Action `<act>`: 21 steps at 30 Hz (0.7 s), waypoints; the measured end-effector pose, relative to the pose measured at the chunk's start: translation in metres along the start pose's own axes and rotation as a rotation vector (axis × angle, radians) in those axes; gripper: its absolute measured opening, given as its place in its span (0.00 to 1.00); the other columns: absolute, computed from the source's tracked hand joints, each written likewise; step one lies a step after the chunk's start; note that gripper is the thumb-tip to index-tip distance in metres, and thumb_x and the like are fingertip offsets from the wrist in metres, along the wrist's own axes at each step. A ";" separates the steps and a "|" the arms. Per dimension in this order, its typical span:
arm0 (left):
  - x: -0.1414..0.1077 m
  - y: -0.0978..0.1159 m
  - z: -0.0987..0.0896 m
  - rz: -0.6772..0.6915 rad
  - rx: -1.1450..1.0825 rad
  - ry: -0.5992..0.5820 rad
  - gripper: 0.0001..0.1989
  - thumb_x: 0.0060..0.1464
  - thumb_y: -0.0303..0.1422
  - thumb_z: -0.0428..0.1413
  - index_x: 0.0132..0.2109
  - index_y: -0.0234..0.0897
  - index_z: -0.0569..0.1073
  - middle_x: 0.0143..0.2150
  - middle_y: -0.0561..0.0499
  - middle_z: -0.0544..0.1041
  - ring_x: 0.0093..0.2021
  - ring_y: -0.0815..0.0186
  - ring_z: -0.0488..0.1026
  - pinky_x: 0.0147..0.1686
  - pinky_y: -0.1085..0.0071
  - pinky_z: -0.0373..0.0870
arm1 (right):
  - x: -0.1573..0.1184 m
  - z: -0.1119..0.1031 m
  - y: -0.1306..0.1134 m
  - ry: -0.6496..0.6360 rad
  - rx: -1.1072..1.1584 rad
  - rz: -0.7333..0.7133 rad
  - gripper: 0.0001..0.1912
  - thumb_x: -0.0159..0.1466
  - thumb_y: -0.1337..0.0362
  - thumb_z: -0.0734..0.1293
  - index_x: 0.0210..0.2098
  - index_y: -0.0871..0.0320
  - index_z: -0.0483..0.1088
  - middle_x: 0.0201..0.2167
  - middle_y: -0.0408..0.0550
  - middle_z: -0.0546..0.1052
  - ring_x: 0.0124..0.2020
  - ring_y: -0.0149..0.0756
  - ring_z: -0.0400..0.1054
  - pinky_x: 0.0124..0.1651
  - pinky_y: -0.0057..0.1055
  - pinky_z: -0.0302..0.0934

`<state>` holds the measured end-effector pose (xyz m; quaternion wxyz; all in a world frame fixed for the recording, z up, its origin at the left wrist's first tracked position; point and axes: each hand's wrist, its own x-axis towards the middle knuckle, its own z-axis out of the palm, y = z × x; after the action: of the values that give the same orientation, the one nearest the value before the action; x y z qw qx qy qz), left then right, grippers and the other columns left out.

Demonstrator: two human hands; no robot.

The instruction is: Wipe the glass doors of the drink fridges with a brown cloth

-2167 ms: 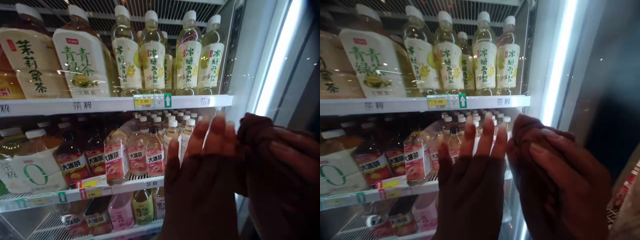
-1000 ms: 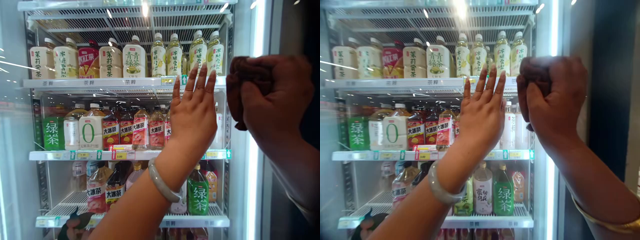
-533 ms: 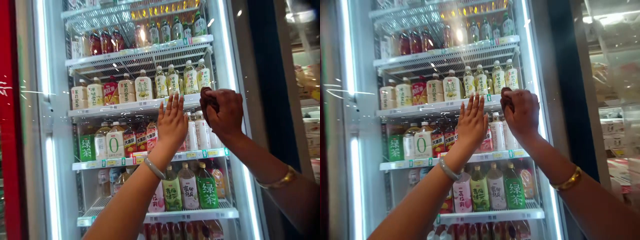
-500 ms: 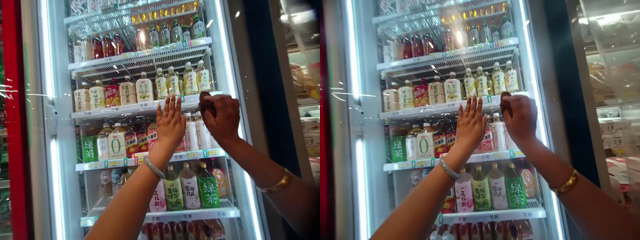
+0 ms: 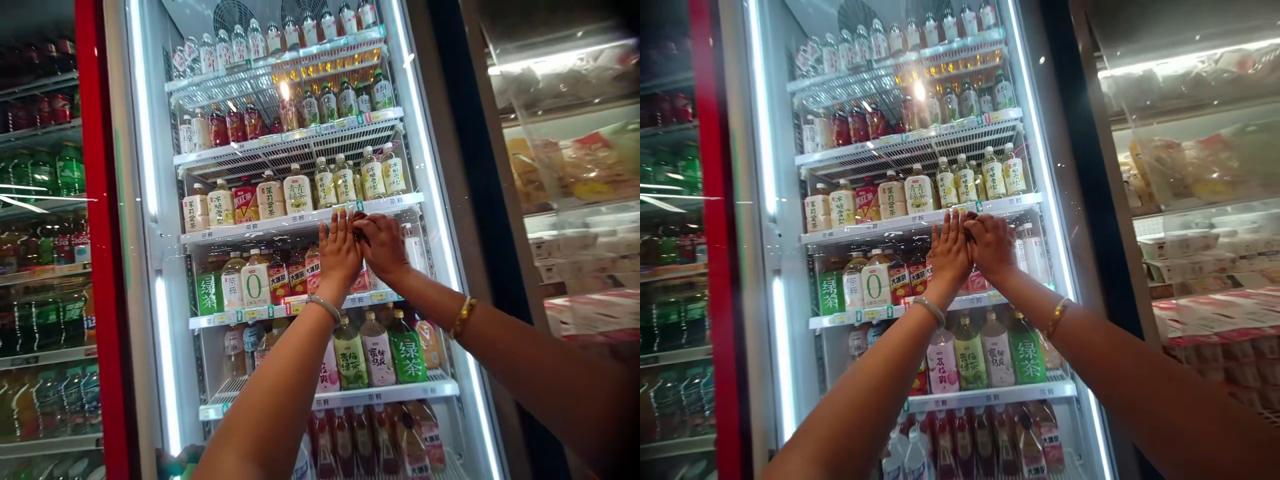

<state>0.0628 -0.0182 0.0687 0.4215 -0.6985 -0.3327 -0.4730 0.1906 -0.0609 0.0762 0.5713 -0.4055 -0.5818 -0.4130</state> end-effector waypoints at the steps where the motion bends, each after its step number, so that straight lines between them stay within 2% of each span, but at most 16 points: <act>1: -0.001 0.000 -0.001 0.001 0.006 -0.005 0.30 0.71 0.33 0.40 0.76 0.32 0.51 0.79 0.42 0.46 0.80 0.56 0.40 0.78 0.47 0.37 | 0.003 0.001 -0.002 -0.024 0.009 -0.021 0.15 0.70 0.62 0.63 0.53 0.50 0.75 0.56 0.52 0.75 0.56 0.50 0.63 0.57 0.47 0.58; 4: -0.003 -0.005 -0.005 0.042 0.030 -0.016 0.30 0.72 0.33 0.39 0.76 0.26 0.50 0.79 0.40 0.47 0.79 0.56 0.41 0.78 0.49 0.38 | 0.011 0.002 0.002 -0.010 0.006 -0.015 0.15 0.71 0.62 0.62 0.54 0.51 0.75 0.57 0.53 0.75 0.56 0.49 0.63 0.57 0.46 0.58; 8: -0.009 -0.022 -0.008 0.121 0.055 -0.029 0.31 0.71 0.33 0.39 0.76 0.28 0.48 0.79 0.43 0.47 0.79 0.59 0.43 0.78 0.53 0.41 | -0.005 0.006 0.007 0.163 -0.036 0.134 0.15 0.70 0.62 0.63 0.53 0.53 0.75 0.54 0.54 0.76 0.53 0.50 0.64 0.55 0.47 0.58; 11: -0.013 -0.037 -0.007 0.162 0.061 -0.037 0.30 0.71 0.34 0.39 0.77 0.32 0.50 0.78 0.47 0.49 0.79 0.61 0.44 0.78 0.54 0.40 | -0.017 0.015 -0.007 0.113 -0.020 0.051 0.14 0.68 0.63 0.64 0.52 0.51 0.75 0.54 0.52 0.76 0.53 0.49 0.64 0.55 0.46 0.57; 16: -0.018 -0.044 -0.003 0.074 0.058 0.010 0.32 0.70 0.35 0.42 0.76 0.30 0.51 0.79 0.46 0.48 0.79 0.58 0.41 0.78 0.50 0.37 | 0.007 0.021 -0.019 -0.010 -0.015 -0.122 0.16 0.70 0.60 0.63 0.55 0.50 0.74 0.56 0.52 0.75 0.55 0.49 0.63 0.55 0.44 0.56; 18: -0.019 -0.041 -0.001 0.045 0.042 0.028 0.33 0.69 0.34 0.43 0.76 0.29 0.50 0.79 0.44 0.47 0.80 0.58 0.40 0.78 0.49 0.35 | 0.007 0.022 -0.017 0.016 -0.042 -0.092 0.17 0.70 0.59 0.63 0.56 0.51 0.73 0.56 0.54 0.74 0.55 0.50 0.63 0.55 0.44 0.56; 21: -0.020 -0.038 0.002 -0.029 0.000 0.068 0.35 0.67 0.33 0.46 0.77 0.28 0.49 0.79 0.41 0.44 0.80 0.56 0.37 0.78 0.46 0.34 | -0.015 0.025 -0.023 0.077 -0.083 0.021 0.16 0.70 0.59 0.63 0.55 0.52 0.73 0.56 0.54 0.74 0.54 0.49 0.63 0.56 0.45 0.56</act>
<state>0.0241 -0.0010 0.0601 0.4255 -0.6772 -0.3285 -0.5024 0.1607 -0.0447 0.0606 0.5804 -0.4187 -0.5375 -0.4461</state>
